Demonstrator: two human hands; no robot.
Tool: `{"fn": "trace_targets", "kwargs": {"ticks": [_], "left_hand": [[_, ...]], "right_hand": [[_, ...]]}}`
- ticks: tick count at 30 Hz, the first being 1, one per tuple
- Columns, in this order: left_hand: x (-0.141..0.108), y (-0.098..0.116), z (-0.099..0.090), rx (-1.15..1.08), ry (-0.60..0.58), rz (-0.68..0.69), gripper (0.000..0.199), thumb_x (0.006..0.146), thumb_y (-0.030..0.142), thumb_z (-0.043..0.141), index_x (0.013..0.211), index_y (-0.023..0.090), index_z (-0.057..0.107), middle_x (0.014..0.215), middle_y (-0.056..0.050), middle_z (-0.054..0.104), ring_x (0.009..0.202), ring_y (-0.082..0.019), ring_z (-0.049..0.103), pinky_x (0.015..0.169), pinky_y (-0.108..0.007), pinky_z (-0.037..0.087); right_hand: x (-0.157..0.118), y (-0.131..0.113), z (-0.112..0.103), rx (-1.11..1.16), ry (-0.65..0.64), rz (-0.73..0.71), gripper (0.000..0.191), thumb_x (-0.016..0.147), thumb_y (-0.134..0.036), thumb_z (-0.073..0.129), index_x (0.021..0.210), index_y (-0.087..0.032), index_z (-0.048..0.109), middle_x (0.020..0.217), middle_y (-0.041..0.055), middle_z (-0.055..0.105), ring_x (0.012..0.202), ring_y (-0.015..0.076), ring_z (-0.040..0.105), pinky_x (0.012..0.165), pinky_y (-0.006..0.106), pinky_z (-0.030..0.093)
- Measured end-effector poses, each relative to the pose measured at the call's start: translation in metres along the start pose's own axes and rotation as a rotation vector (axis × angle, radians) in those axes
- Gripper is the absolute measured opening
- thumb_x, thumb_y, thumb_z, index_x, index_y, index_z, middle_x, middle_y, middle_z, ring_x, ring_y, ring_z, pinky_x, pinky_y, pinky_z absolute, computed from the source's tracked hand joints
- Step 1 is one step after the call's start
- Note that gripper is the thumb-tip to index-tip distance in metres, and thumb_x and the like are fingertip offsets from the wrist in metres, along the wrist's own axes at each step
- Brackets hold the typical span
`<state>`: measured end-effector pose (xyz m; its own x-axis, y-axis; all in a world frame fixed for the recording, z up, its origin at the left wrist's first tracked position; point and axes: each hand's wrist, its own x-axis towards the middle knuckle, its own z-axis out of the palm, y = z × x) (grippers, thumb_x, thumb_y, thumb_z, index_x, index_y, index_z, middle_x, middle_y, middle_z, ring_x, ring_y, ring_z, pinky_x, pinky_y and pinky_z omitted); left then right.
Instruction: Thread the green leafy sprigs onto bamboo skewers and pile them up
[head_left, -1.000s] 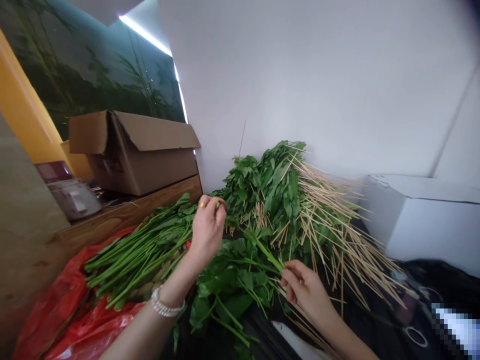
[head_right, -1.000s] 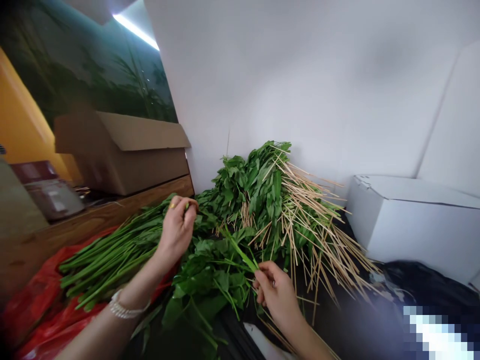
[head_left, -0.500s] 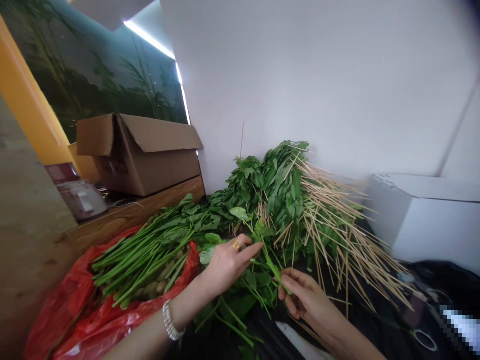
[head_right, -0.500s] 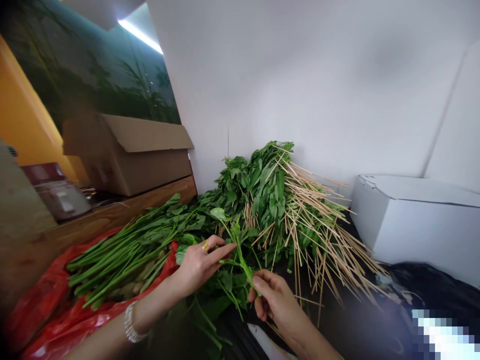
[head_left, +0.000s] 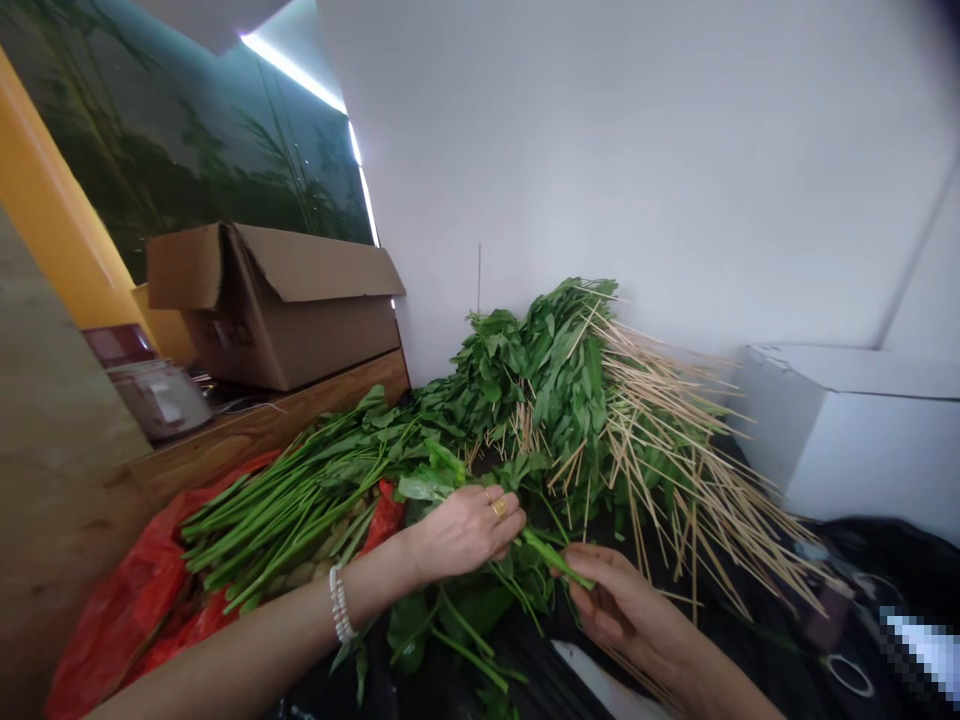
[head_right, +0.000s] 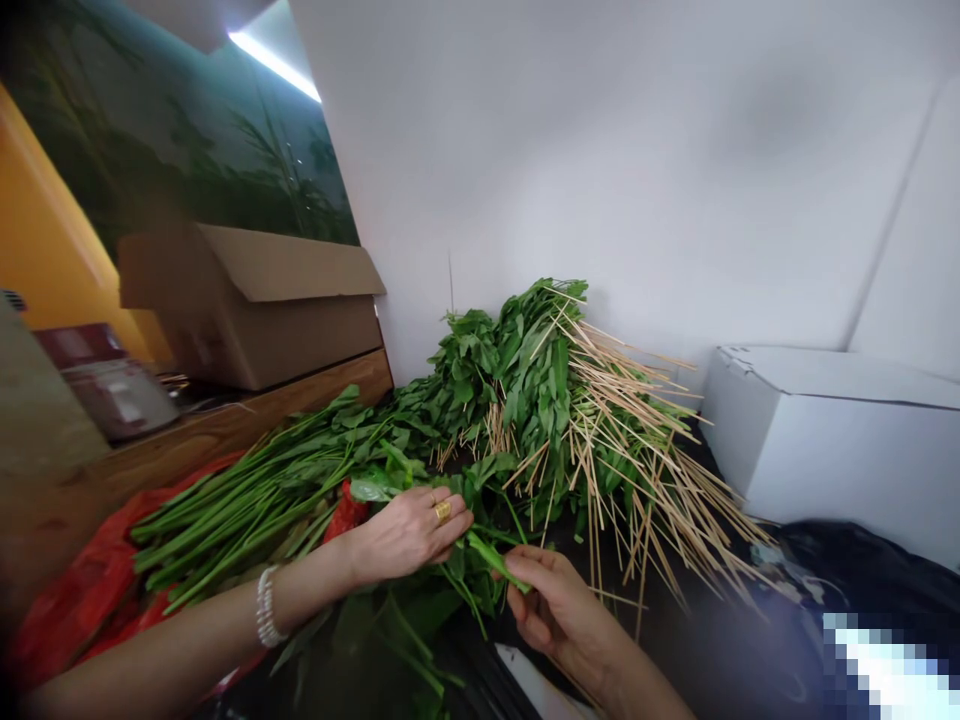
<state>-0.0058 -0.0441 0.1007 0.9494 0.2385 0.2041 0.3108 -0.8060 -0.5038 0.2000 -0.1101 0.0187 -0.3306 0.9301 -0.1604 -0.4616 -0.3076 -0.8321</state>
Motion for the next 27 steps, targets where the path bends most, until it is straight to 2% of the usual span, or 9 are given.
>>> {"fn": "trace_targets", "kwargs": {"ticks": [4, 6, 9, 11, 13, 15, 18, 23, 27], "left_hand": [[0.003, 0.004, 0.004, -0.148, 0.056, -0.104, 0.005, 0.081, 0.021, 0.055, 0.078, 0.018, 0.053, 0.079, -0.003, 0.057, 0.071, -0.02, 0.05, 0.06, -0.03, 0.041], [0.006, -0.002, 0.002, -0.287, 0.161, -0.278, 0.008, 0.08, 0.013, 0.048, 0.075, 0.019, 0.051, 0.075, -0.002, 0.056, 0.069, -0.018, 0.05, 0.062, -0.029, 0.041], [0.01, -0.021, -0.006, -0.463, 0.368, -0.67, 0.02, 0.084, 0.01, 0.035, 0.077, 0.018, 0.052, 0.072, -0.001, 0.055, 0.068, -0.016, 0.052, 0.064, -0.027, 0.042], [0.012, -0.033, -0.009, -0.481, 0.458, -0.787, 0.026, 0.089, 0.012, 0.031, 0.083, 0.018, 0.056, 0.076, -0.002, 0.057, 0.073, -0.016, 0.053, 0.069, -0.028, 0.043], [0.013, -0.036, -0.007, -0.436, 0.416, -0.672, 0.026, 0.092, 0.018, 0.035, 0.094, 0.018, 0.061, 0.09, -0.005, 0.063, 0.087, -0.02, 0.054, 0.08, -0.034, 0.042], [0.012, -0.03, -0.001, -0.4, 0.275, -0.486, 0.025, 0.088, 0.028, 0.051, 0.109, 0.023, 0.063, 0.114, -0.008, 0.062, 0.104, -0.026, 0.051, 0.09, -0.043, 0.038], [0.008, -0.011, 0.01, -0.491, 0.169, -0.434, 0.051, 0.074, 0.042, 0.071, 0.121, 0.028, 0.061, 0.133, -0.01, 0.052, 0.115, -0.032, 0.044, 0.096, -0.05, 0.034], [0.005, 0.022, 0.012, -1.189, 0.276, -0.551, 0.038, 0.082, 0.046, 0.064, 0.11, 0.02, 0.068, 0.106, -0.009, 0.063, 0.098, -0.022, 0.058, 0.088, -0.034, 0.045], [-0.009, 0.025, -0.012, -1.615, 0.239, -0.58, 0.032, 0.088, 0.042, 0.057, 0.096, 0.014, 0.07, 0.094, -0.008, 0.069, 0.089, -0.019, 0.062, 0.084, -0.029, 0.047]], "right_hand": [[-0.002, 0.003, 0.0, 0.063, -0.066, -0.007, 0.029, 0.071, -0.04, 0.077, 0.078, -0.016, 0.062, 0.044, -0.0083, 0.051, 0.029, -0.0006, 0.027, 0.033, 0.015, 0.015], [-0.003, 0.002, -0.001, 0.058, -0.122, -0.029, 0.027, 0.072, -0.037, 0.077, 0.079, -0.016, 0.062, 0.044, -0.0087, 0.05, 0.029, -0.001, 0.025, 0.032, 0.015, 0.014], [-0.003, -0.001, -0.003, 0.05, -0.152, -0.068, 0.027, 0.072, -0.036, 0.078, 0.079, -0.016, 0.061, 0.043, -0.009, 0.05, 0.028, -0.001, 0.023, 0.032, 0.016, 0.013], [-0.001, -0.001, -0.005, 0.063, -0.112, -0.103, 0.028, 0.072, -0.037, 0.078, 0.079, -0.017, 0.061, 0.046, -0.008, 0.052, 0.029, -0.0008, 0.028, 0.033, 0.015, 0.015], [0.001, -0.002, -0.007, 0.08, -0.054, -0.131, 0.03, 0.072, -0.039, 0.078, 0.083, -0.017, 0.06, 0.051, -0.0066, 0.056, 0.032, 0.0, 0.035, 0.035, 0.015, 0.019], [0.003, -0.003, -0.007, 0.081, -0.013, -0.148, 0.032, 0.072, -0.039, 0.078, 0.088, -0.018, 0.06, 0.059, -0.0047, 0.06, 0.037, 0.0013, 0.042, 0.038, 0.014, 0.024], [0.004, -0.002, -0.007, 0.043, -0.018, -0.18, 0.033, 0.073, -0.039, 0.077, 0.094, -0.019, 0.06, 0.068, -0.0018, 0.064, 0.045, 0.0037, 0.049, 0.043, 0.016, 0.032], [0.006, 0.005, -0.004, -0.061, -0.049, -0.206, 0.034, 0.073, -0.042, 0.077, 0.092, -0.018, 0.062, 0.07, 0.0002, 0.065, 0.047, 0.0055, 0.052, 0.044, 0.017, 0.035], [0.005, 0.01, -0.003, -0.153, -0.078, -0.18, 0.034, 0.074, -0.046, 0.075, 0.092, -0.018, 0.065, 0.076, 0.0017, 0.066, 0.051, 0.0074, 0.056, 0.044, 0.018, 0.037]]}}
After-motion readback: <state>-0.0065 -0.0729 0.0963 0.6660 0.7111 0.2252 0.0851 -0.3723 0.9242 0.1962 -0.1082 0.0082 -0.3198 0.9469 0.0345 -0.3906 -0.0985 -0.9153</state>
